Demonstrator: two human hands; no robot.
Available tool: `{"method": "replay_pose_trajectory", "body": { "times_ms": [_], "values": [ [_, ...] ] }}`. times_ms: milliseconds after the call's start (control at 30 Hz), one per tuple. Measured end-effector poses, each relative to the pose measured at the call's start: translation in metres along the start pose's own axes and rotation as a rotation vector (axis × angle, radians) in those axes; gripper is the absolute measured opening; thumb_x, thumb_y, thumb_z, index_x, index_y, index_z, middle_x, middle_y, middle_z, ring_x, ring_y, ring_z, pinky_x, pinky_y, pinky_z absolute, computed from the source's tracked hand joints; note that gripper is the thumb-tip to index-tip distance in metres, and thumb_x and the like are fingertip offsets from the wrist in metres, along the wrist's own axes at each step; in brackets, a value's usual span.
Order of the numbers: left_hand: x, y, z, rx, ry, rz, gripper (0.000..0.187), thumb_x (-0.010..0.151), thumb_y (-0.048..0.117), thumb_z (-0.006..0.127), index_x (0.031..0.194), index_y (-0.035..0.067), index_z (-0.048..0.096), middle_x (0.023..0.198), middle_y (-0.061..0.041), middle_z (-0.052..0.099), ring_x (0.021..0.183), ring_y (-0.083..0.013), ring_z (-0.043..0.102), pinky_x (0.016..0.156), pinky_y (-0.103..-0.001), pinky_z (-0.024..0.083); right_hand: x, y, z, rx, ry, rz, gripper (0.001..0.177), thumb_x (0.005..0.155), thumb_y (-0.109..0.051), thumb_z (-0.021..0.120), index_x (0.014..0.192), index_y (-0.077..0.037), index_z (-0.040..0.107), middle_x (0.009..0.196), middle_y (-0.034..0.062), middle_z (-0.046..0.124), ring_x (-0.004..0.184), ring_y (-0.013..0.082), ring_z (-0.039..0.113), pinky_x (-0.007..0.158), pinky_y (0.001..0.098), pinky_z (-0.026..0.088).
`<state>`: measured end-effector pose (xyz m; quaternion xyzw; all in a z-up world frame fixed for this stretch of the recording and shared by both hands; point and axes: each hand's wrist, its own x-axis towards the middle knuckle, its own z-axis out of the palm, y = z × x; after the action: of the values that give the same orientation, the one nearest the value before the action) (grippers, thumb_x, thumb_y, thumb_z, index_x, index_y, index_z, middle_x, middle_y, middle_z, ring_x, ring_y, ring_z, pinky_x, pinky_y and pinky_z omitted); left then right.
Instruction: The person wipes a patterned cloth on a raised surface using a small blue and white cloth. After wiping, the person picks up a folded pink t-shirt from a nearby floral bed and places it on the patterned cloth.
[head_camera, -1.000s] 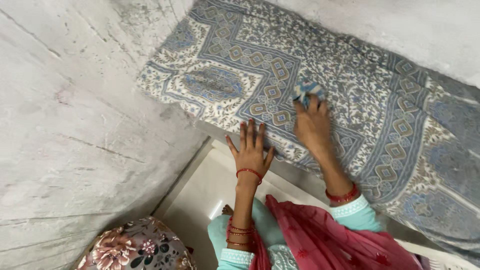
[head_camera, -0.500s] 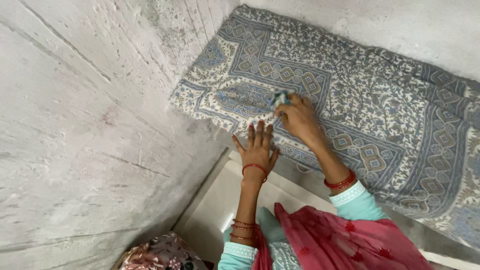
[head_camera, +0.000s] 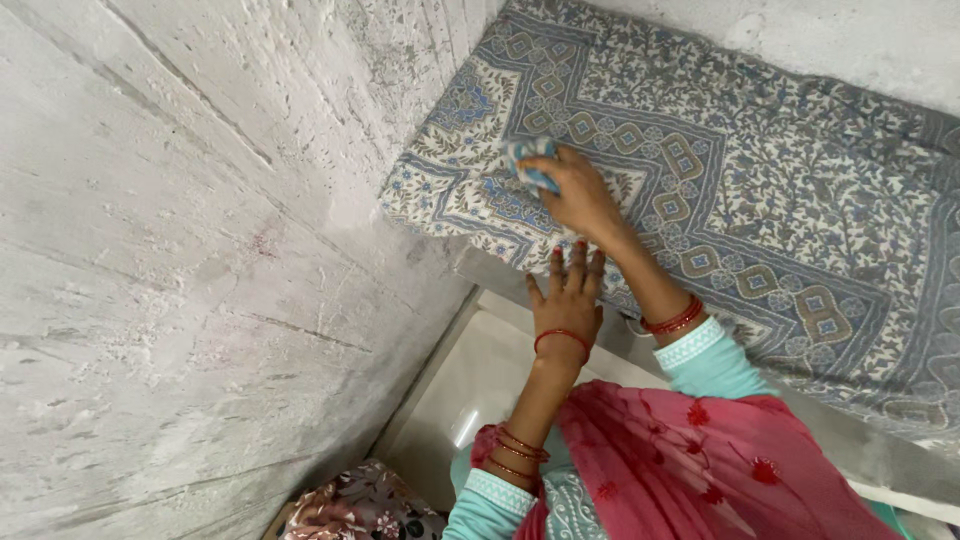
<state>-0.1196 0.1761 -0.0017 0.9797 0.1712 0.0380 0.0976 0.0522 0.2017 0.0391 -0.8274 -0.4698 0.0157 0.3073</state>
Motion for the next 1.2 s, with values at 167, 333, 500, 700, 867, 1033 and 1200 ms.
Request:
{"method": "replay_pose_trajectory", "body": {
  "times_ms": [167, 333, 500, 700, 867, 1033, 1200],
  "values": [
    [0.004, 0.002, 0.019, 0.135, 0.104, 0.007, 0.075, 0.094, 0.027, 0.060, 0.161, 0.025, 0.026, 0.170, -0.001, 0.022, 0.153, -0.0330, 0.022, 0.110, -0.070, 0.032, 0.041, -0.014, 0.000, -0.230, 0.264, -0.137, 0.062, 0.087, -0.024, 0.084, 0.143, -0.007, 0.063, 0.136, 0.0371, 0.048, 0.125, 0.0566, 0.048, 0.104, 0.0660, 0.039],
    [0.013, 0.001, 0.036, 0.114, -0.015, 0.013, 0.057, 0.106, 0.032, 0.045, 0.161, 0.020, 0.030, 0.168, -0.003, 0.025, 0.158, -0.0378, 0.018, 0.111, -0.073, 0.034, 0.038, -0.037, 0.037, -0.293, 0.044, -0.171, 0.050, 0.086, -0.006, 0.069, 0.135, -0.019, 0.069, 0.155, 0.0201, 0.049, 0.140, 0.0478, 0.046, 0.115, 0.0565, 0.040],
    [0.012, 0.002, 0.039, 0.141, -0.003, 0.018, 0.061, 0.102, 0.031, 0.047, 0.160, 0.023, 0.030, 0.168, -0.003, 0.023, 0.154, -0.0387, 0.017, 0.101, -0.071, 0.041, 0.043, -0.049, 0.055, -0.019, -0.092, -0.432, 0.038, 0.100, -0.006, 0.059, 0.136, -0.018, 0.067, 0.155, 0.0146, 0.051, 0.139, 0.0350, 0.052, 0.117, 0.0464, 0.043],
    [0.011, 0.006, 0.028, 0.205, -0.032, 0.034, 0.065, 0.101, 0.025, 0.052, 0.162, 0.019, 0.027, 0.171, -0.004, 0.020, 0.156, -0.0447, 0.017, 0.094, -0.066, 0.051, 0.055, -0.036, 0.048, 0.027, -0.186, -0.605, 0.044, 0.094, 0.001, 0.060, 0.132, -0.021, 0.070, 0.154, 0.0122, 0.054, 0.137, 0.0325, 0.053, 0.114, 0.0478, 0.042],
    [0.011, 0.004, 0.017, 0.008, -0.030, 0.003, 0.073, 0.099, 0.022, 0.053, 0.164, 0.025, 0.020, 0.173, -0.002, 0.012, 0.156, -0.0406, 0.016, 0.086, -0.066, 0.054, 0.070, 0.022, 0.016, -0.146, 0.092, -0.419, 0.059, 0.095, 0.013, 0.053, 0.139, -0.023, 0.068, 0.160, 0.0082, 0.052, 0.145, 0.0287, 0.050, 0.123, 0.0462, 0.038],
    [0.014, 0.004, 0.011, 0.022, 0.013, 0.006, 0.073, 0.100, 0.023, 0.055, 0.163, 0.027, 0.021, 0.172, 0.000, 0.011, 0.155, -0.0389, 0.019, 0.090, -0.067, 0.052, 0.055, 0.082, -0.006, -0.215, -0.008, -0.303, 0.064, 0.079, 0.013, 0.059, 0.134, -0.019, 0.070, 0.152, 0.0159, 0.053, 0.136, 0.0374, 0.047, 0.113, 0.0496, 0.037],
    [0.008, 0.002, 0.007, -0.018, -0.056, -0.019, 0.086, 0.091, 0.033, 0.068, 0.163, 0.028, 0.020, 0.172, 0.002, 0.010, 0.156, -0.0357, 0.018, 0.096, -0.067, 0.050, 0.003, 0.145, -0.054, -0.463, 0.228, -0.143, 0.054, 0.094, 0.012, 0.062, 0.138, -0.018, 0.073, 0.157, 0.0137, 0.056, 0.136, 0.0363, 0.053, 0.116, 0.0471, 0.044]
  ]
}}
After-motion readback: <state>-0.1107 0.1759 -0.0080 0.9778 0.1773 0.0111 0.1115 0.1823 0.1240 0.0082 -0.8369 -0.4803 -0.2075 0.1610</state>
